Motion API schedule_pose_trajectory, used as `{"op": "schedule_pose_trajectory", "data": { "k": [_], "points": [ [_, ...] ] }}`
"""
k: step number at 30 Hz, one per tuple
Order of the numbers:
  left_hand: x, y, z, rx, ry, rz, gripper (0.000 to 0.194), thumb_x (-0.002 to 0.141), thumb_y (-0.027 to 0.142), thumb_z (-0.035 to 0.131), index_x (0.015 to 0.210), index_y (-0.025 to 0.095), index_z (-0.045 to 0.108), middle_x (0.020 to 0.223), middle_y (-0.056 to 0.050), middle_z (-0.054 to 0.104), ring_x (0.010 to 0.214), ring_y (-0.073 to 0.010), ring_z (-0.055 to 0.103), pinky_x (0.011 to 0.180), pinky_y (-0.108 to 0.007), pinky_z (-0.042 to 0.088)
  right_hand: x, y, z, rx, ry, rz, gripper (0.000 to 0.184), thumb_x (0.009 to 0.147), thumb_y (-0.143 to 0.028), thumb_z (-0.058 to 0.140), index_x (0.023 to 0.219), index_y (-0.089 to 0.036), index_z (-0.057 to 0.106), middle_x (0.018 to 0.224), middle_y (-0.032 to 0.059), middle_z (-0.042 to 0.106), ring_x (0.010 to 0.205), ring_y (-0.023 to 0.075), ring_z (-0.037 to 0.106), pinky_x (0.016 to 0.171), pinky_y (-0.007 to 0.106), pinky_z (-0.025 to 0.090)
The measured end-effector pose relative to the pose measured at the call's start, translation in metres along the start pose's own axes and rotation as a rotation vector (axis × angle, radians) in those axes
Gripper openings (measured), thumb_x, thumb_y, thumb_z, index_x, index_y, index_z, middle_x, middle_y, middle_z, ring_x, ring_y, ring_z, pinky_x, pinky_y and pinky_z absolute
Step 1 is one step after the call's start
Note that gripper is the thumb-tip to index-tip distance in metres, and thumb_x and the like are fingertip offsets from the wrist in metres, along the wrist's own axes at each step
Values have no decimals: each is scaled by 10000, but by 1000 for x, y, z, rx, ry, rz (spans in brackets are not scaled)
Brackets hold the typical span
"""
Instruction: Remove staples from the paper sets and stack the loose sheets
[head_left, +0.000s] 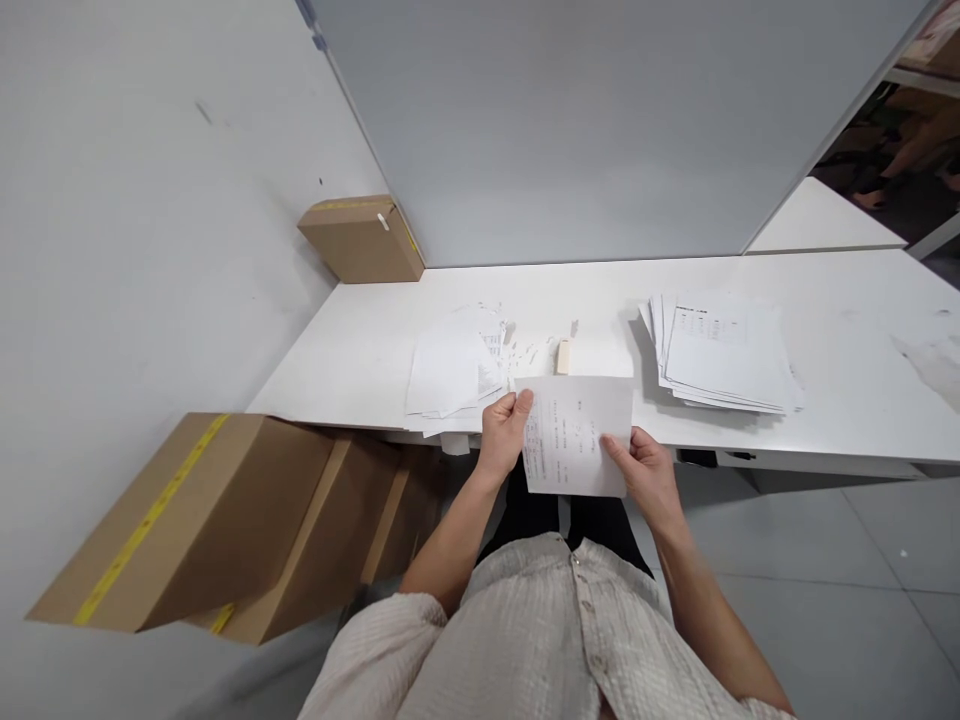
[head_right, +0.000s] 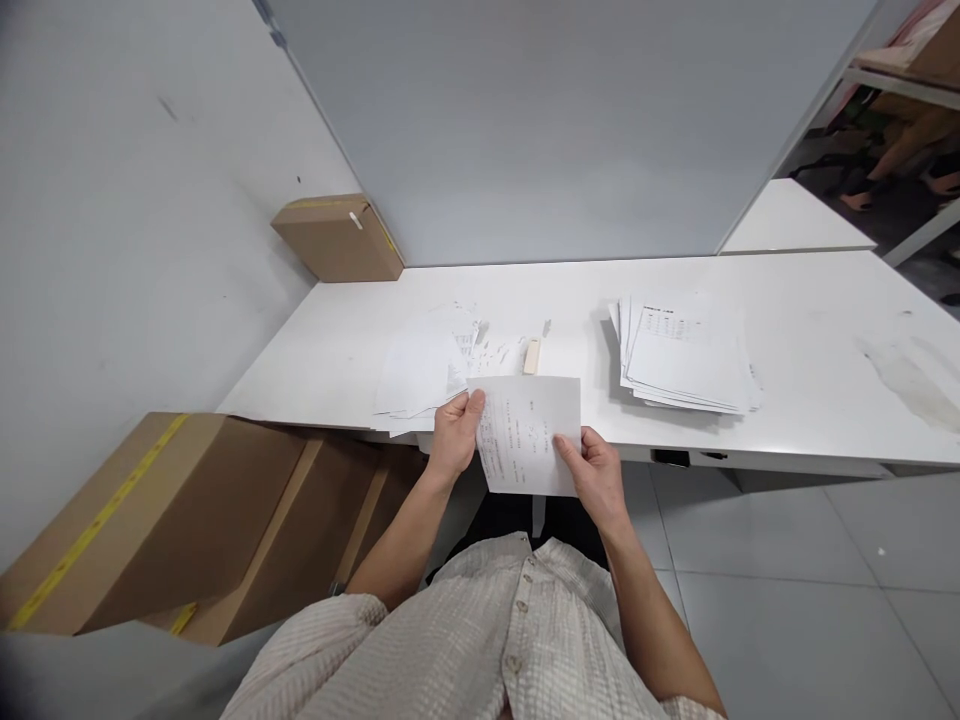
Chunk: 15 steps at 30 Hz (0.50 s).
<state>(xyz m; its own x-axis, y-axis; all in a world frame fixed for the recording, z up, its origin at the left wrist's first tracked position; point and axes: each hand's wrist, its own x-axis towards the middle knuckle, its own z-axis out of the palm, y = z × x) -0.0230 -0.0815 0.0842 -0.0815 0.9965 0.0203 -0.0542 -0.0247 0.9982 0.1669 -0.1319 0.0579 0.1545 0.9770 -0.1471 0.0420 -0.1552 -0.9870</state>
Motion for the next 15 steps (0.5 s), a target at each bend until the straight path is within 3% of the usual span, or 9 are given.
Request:
{"op": "schedule_pose_trajectory", "data": {
  "k": [7, 12, 15],
  "points": [
    [6, -11, 3, -88, 23, -44, 464, 743, 491, 601, 528, 167, 348, 524, 52, 305, 512, -64, 306, 491, -199, 283, 1, 0, 1, 1, 12, 0, 302, 745, -461, 611, 867, -185, 622, 744, 23, 646, 626, 157, 548, 557, 253, 432],
    [5, -27, 5, -217, 35, -162, 400, 723, 497, 623, 588, 157, 462, 535, 52, 418, 514, -62, 405, 510, -191, 350, -3, 10, -1, -158, -39, -74, 293, 792, -441, 547, 936, -191, 597, 843, 36, 644, 734, 171, 547, 641, 259, 425],
    [-2, -32, 5, -253, -121, -285, 355, 694, 481, 659, 727, 143, 553, 622, 25, 555, 570, -82, 511, 575, -215, 425, -4, 20, -8, -300, 33, -62, 273, 787, -449, 532, 842, -185, 579, 716, 12, 601, 649, 153, 504, 582, 247, 392]
  ]
}}
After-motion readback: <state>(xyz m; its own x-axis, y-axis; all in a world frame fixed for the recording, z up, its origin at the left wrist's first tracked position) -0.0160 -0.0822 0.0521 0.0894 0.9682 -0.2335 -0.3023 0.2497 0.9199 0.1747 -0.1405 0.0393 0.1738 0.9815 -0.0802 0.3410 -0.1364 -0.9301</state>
